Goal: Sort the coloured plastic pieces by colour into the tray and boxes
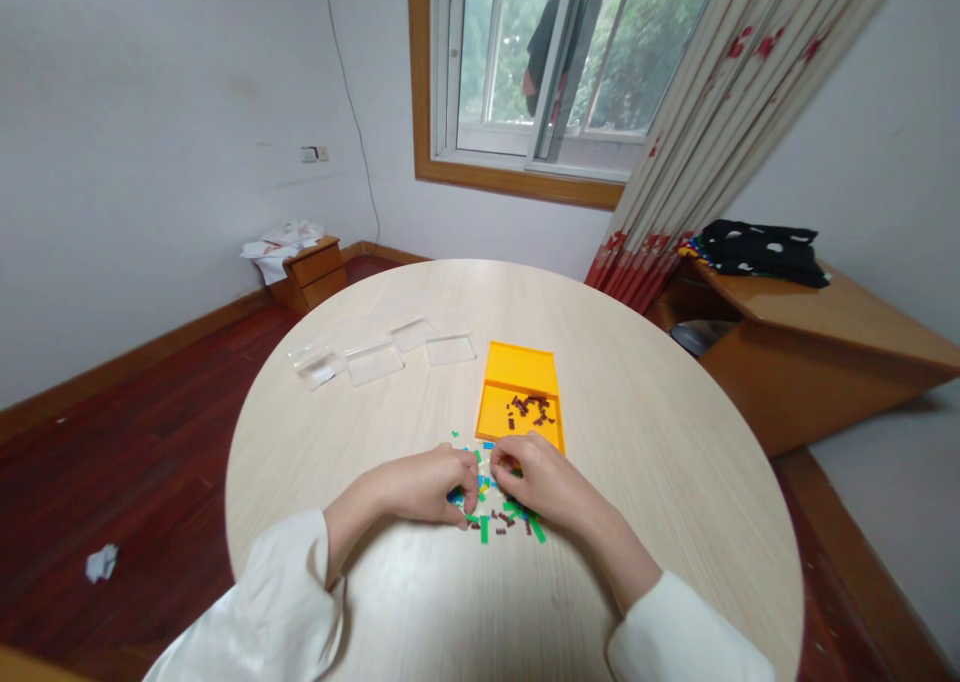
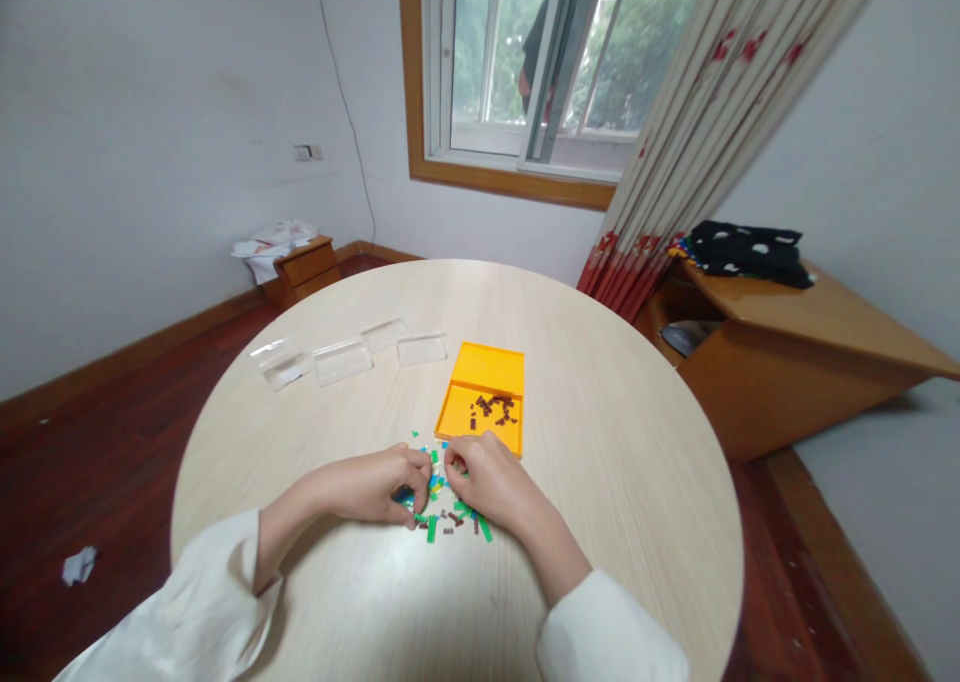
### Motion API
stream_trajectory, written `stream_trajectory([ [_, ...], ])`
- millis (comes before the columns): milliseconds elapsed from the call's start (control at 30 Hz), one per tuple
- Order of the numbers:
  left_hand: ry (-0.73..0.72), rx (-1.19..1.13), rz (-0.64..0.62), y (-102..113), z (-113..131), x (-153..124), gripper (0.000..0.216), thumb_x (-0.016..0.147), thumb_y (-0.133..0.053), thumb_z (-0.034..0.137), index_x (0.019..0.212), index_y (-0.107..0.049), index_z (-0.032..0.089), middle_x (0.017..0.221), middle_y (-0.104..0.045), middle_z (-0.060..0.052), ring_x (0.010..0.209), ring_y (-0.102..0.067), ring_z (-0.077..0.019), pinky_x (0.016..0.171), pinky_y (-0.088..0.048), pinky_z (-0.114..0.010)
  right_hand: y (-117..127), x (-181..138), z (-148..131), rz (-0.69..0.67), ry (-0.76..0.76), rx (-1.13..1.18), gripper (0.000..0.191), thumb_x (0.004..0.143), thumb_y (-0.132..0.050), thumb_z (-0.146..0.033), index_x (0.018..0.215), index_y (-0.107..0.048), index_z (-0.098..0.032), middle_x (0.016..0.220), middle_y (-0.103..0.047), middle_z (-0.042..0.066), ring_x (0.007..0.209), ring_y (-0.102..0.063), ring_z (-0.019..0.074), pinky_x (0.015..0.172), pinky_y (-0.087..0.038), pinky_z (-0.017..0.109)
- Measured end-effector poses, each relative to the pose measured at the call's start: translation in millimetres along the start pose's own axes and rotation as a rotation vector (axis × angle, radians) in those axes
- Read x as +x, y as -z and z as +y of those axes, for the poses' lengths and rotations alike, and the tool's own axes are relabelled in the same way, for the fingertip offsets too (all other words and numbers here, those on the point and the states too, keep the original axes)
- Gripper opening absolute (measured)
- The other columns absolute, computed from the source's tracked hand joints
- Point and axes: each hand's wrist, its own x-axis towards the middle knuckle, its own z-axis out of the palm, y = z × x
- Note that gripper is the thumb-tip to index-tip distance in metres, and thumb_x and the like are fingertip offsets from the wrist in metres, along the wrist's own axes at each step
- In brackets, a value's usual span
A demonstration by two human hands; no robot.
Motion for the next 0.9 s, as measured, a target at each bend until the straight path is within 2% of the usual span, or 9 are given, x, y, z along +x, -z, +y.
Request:
stream_trajectory([
  [167,-0.042,-0.14,0.047,1,0,1,0.003,0.07,-0.069,0.016,0.071,-0.066,0.018,0.073,-0.059,0.0,0.072,-0.052,-0.0123,0.072,-0.042,-0.024,-1,1,2,0.029,0.085,-0.002,0.013,0.077,-0.053,-0.011,0.071,-0.062,-0.017,0.071,-0.064,0.002,0.071,-0.054,0.0154,0.067,-0.036,0.026],
  [300,0.053,-0.212,0.039,2,3,1,0.002,0.069,-0.066,0.015,0.072,-0.066,0.016,0.063,-0.054,0.004,0.057,-0.045,-0.0081,0.056,-0.037,-0.019,-1,1,3,0.031,0.101,0.047,0.014,0.077,-0.054,-0.01,0.082,-0.064,-0.018,0.079,-0.066,0.002,0.079,-0.057,0.0168,0.076,-0.038,0.03],
  [433,0.146,-0.242,0.067,4,7,0,0.005,0.066,-0.064,0.012,0.07,-0.064,0.015,0.055,-0.046,0.006,0.05,-0.039,-0.0061,0.047,-0.029,-0.017,-4,2,7,0.09,0.121,0.165,0.019,0.084,-0.049,-0.013,0.094,-0.065,-0.017,0.092,-0.066,0.008,0.091,-0.059,0.0187,0.083,-0.042,0.033],
  [633,0.196,-0.306,0.085,8,12,2,0.01,0.067,-0.057,0.006,0.07,-0.063,0.014,0.055,-0.045,0.007,0.05,-0.038,-0.0054,0.047,-0.028,-0.016,-6,6,12,0.184,0.086,0.257,0.019,0.084,-0.048,-0.012,0.086,-0.065,-0.018,0.09,-0.065,0.007,0.087,-0.059,0.0178,0.08,-0.045,0.032],
  [767,0.192,-0.322,0.061,8,11,3,0.012,0.069,-0.056,0.008,0.074,-0.066,0.013,0.058,-0.05,0.005,0.051,-0.041,-0.0061,0.049,-0.031,-0.017,-6,5,12,0.179,0.077,0.254,0.018,0.084,-0.047,-0.012,0.085,-0.064,-0.019,0.088,-0.065,0.006,0.084,-0.06,0.017,0.078,-0.045,0.031],
  [900,0.227,-0.399,0.06,6,10,3,0.01,0.073,-0.053,0.011,0.073,-0.063,0.012,0.057,-0.048,0.005,0.051,-0.041,-0.0064,0.049,-0.031,-0.018,-7,5,11,0.149,0.07,0.261,0.018,0.084,-0.045,-0.013,0.085,-0.063,-0.018,0.087,-0.065,0.006,0.084,-0.059,0.0166,0.077,-0.045,0.03],
])
